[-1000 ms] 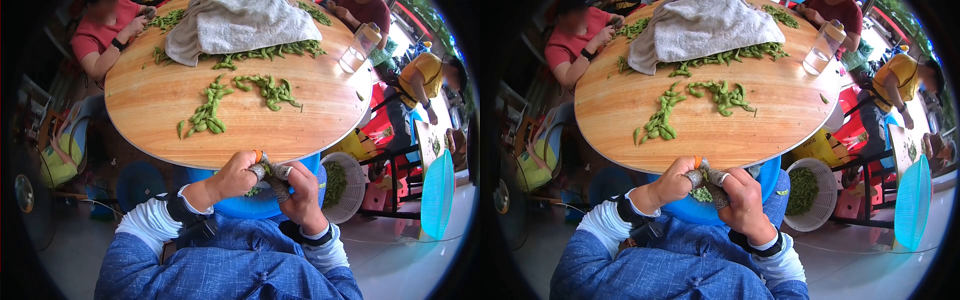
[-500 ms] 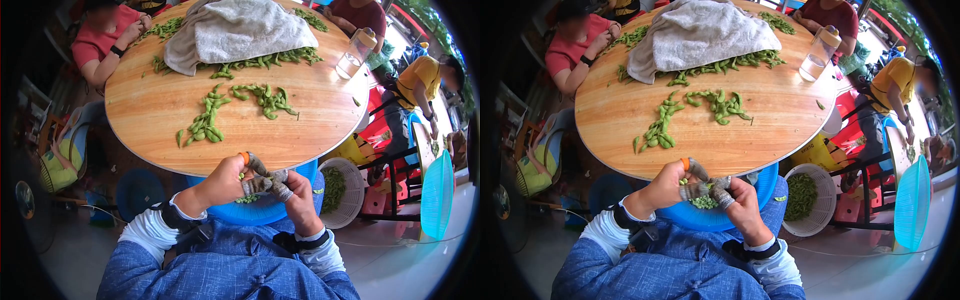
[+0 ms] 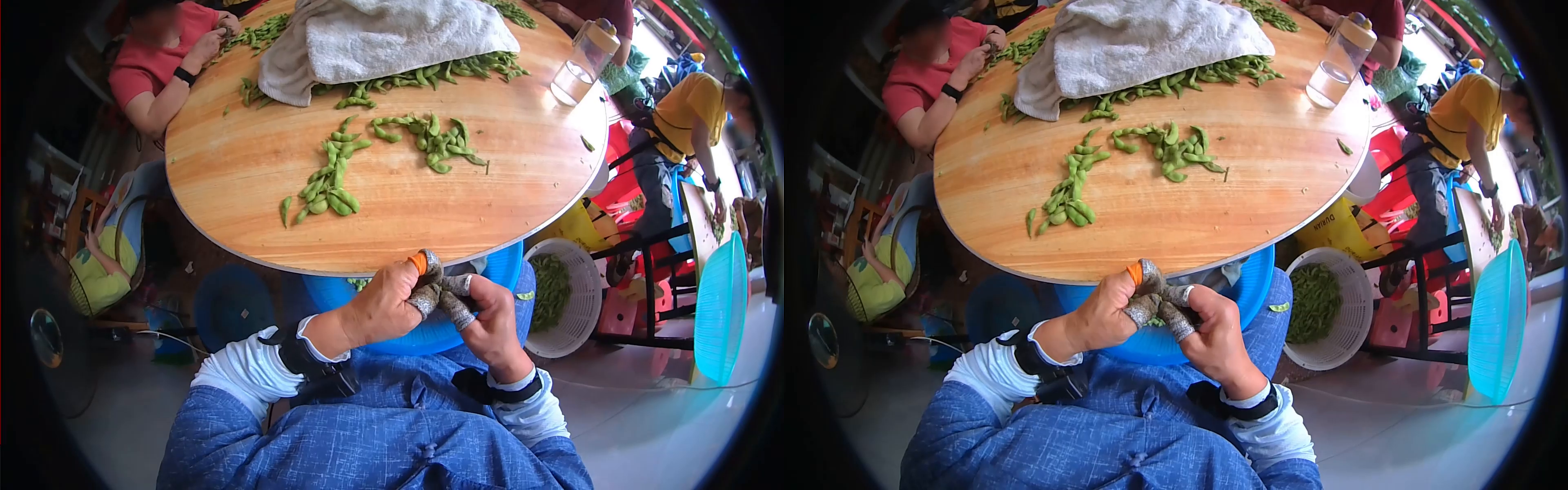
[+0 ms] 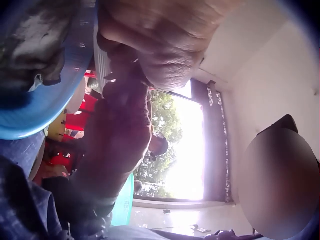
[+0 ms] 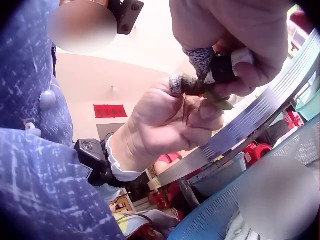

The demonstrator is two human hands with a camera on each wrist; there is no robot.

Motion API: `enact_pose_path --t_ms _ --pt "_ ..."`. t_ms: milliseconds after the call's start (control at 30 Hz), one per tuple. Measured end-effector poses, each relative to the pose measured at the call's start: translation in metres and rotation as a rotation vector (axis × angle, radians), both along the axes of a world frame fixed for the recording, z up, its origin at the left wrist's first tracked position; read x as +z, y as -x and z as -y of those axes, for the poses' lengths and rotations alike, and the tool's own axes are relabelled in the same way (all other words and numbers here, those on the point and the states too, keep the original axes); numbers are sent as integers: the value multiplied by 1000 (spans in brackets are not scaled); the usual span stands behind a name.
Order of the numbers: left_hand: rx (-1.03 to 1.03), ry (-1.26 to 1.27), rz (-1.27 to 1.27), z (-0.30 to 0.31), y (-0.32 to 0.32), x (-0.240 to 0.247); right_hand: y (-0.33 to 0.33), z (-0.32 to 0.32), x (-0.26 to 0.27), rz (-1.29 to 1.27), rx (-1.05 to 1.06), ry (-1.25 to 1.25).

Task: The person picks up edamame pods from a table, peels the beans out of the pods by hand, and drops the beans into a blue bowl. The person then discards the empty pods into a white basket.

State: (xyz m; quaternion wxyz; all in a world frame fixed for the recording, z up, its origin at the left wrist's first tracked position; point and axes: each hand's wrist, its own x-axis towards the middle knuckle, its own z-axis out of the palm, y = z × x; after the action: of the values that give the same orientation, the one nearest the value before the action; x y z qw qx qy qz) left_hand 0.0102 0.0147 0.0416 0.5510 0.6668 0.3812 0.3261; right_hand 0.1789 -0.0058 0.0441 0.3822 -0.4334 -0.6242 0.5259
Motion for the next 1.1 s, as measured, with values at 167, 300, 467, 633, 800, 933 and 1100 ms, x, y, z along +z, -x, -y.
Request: enact_pose_path --t_ms 167,300,467,633,800,933,1100 --pt "70 -159 15 5 -7 -20 -5 5 -12 -239 -18 131" --pt "-62 -410 -188 6 -4 -28 -21 9 -24 -372 -149 242" --pt "-268 -681 -824 3 21 -89 -103 10 -46 -488 -836 222" --pt "-360 -117 -940 -27 3 -128 -145 29 -75 -472 -1006 373" --pt "-276 -91 -832 -26 3 -231 -147 42 -99 -494 -933 430" --pt "-284 -226 -881 -18 9 -295 -145 40 -108 -537 -924 469" --pt "-108 -437 -862 -9 8 -320 -141 36 -112 -548 -952 495"
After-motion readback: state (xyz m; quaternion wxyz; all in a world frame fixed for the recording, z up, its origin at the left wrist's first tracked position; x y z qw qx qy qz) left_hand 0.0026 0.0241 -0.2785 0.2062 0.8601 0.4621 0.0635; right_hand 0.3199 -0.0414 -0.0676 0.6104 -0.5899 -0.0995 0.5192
